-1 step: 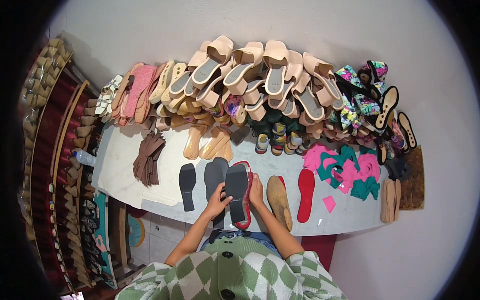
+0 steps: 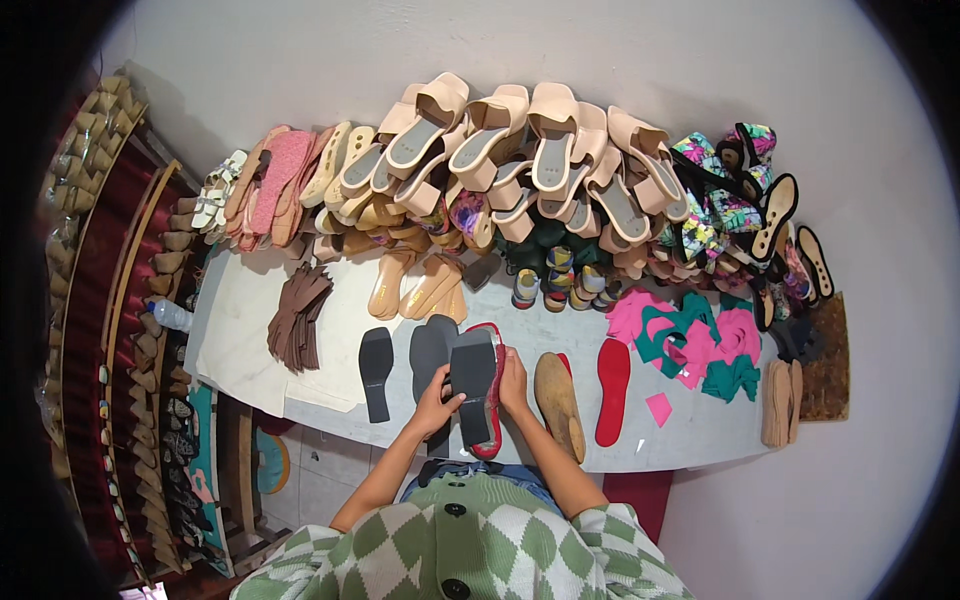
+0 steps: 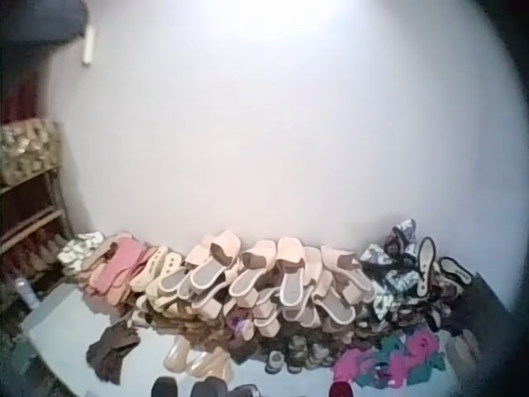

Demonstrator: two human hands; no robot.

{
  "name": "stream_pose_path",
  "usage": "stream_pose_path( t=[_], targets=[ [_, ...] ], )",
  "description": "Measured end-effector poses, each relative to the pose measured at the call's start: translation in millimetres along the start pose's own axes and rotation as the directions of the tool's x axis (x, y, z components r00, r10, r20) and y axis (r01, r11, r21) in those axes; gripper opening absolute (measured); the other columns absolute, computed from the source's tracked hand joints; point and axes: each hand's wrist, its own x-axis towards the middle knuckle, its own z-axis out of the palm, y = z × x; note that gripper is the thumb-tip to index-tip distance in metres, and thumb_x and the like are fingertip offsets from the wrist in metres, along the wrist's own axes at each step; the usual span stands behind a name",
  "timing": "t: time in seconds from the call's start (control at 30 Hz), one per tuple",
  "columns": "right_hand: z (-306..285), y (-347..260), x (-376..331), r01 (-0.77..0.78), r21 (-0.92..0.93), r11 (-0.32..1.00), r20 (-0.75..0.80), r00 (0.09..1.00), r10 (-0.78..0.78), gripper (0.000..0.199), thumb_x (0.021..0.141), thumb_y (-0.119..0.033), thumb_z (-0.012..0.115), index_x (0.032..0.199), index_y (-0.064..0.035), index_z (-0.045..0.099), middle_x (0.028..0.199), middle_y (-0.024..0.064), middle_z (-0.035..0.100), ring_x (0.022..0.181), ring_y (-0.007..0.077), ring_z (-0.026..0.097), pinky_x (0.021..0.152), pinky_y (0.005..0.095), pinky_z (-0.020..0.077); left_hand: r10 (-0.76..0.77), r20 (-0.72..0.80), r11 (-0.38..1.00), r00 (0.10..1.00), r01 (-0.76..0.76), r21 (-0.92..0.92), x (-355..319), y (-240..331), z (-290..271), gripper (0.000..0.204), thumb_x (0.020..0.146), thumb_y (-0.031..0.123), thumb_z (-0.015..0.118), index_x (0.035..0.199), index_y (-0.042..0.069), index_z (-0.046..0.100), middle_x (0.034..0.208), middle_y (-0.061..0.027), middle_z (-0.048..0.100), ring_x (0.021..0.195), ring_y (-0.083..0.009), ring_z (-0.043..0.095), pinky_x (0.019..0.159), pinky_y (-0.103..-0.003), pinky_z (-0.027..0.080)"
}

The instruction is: The recorder is shown assembling the upper and sole of a sandal by placing components onto a wooden shoe last.

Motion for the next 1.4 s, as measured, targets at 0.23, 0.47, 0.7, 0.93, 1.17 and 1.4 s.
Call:
stream_pose_path(
  t=[0.23, 0.47, 0.7, 0.93, 1.17, 1.4],
  targets=[
    [-12.8, 1.5, 3.6, 0.003, 0.123, 0.992, 0.119, 0.993, -0.018, 0.035, 0.096, -0.023, 0.028, 0.104, 0.0, 0.053, 0.093, 0.0086, 0.057, 0.087, 0.0158, 0.052, 0.082, 0.028, 0.0398, -0.027, 0.033, 0.997, 0.999, 0.03, -0.07, -4.0, 11.7, -1.7, 0.068, 0.081, -0.01, 0.049, 0.137, 0.015, 0.022, 0.133, -0.0065, 0.035, 0.103, -0.0145, 0.049, 0.066, -0.022, 0.044],
    [-23.2, -9.9, 0.7, -0.146, 0.109, 0.983, 0.206, 0.971, 0.121, 0.034, 0.096, -0.024, 0.033, 0.11, 0.001, 0.052, 0.095, 0.0072, 0.057, 0.087, 0.0126, 0.052, 0.08, 0.0251, 0.0402, -0.121, 0.12, 0.982, 0.985, 0.136, -0.132, -0.6, 36.9, -11.1, 0.061, 0.081, -0.006, 0.053, 0.132, 0.018, 0.029, 0.13, -0.0069, 0.035, 0.103, -0.0169, 0.05, 0.07, -0.029, 0.049],
    [-22.8, -19.2, 0.9, -0.075, 0.057, 0.996, 0.22, 0.974, 0.06, 0.034, 0.096, -0.024, 0.033, 0.111, 0.0004, 0.052, 0.094, 0.0078, 0.058, 0.088, 0.0135, 0.052, 0.081, 0.0258, 0.0401, -0.114, 0.267, 0.986, 0.957, 0.142, -0.09, 10.9, 41.1, -17.2, 0.068, 0.08, -0.006, 0.053, 0.135, 0.023, 0.024, 0.131, -0.0068, 0.032, 0.099, -0.0145, 0.051, 0.074, -0.031, 0.051],
    [-23.4, -26.7, -0.2, 0.008, -0.011, 1.0, 0.208, 0.978, -0.005, 0.032, 0.095, -0.022, 0.034, 0.107, 0.0, 0.053, 0.094, 0.0103, 0.059, 0.09, 0.0159, 0.054, 0.082, 0.0276, 0.0404, -0.218, 0.154, 0.952, 0.964, 0.244, -0.185, 16.1, 31.9, -8.6, 0.069, 0.08, -0.008, 0.051, 0.135, 0.023, 0.025, 0.133, -0.0055, 0.031, 0.099, -0.0145, 0.052, 0.074, -0.031, 0.051],
    [-28.4, -35.2, 3.7, -0.171, -0.084, 0.982, 0.255, 0.949, 0.187, 0.032, 0.095, -0.024, 0.033, 0.108, -0.0009, 0.052, 0.092, 0.0115, 0.06, 0.087, 0.0183, 0.056, 0.079, 0.0293, 0.0419, -0.116, 0.171, 0.981, 0.978, 0.14, -0.135, 15.6, 22.8, -3.6, 0.076, 0.081, -0.009, 0.049, 0.139, 0.027, 0.017, 0.136, -0.006, 0.03, 0.102, -0.0163, 0.05, 0.073, -0.029, 0.05],
    [-25.8, -38.3, 10.1, 0.025, -0.19, 0.982, 0.201, 0.98, 0.014, 0.034, 0.093, -0.029, 0.036, 0.113, -0.0049, 0.05, 0.092, 0.0174, 0.06, 0.082, 0.0258, 0.059, 0.072, 0.0335, 0.0441, -0.102, 0.164, 0.972, 0.981, 0.133, -0.192, 14.4, 26.3, -1.4, 0.083, 0.081, -0.012, 0.047, 0.14, 0.032, 0.01, 0.138, -0.0062, 0.028, 0.103, -0.0172, 0.05, 0.071, -0.026, 0.049]
  ],
)
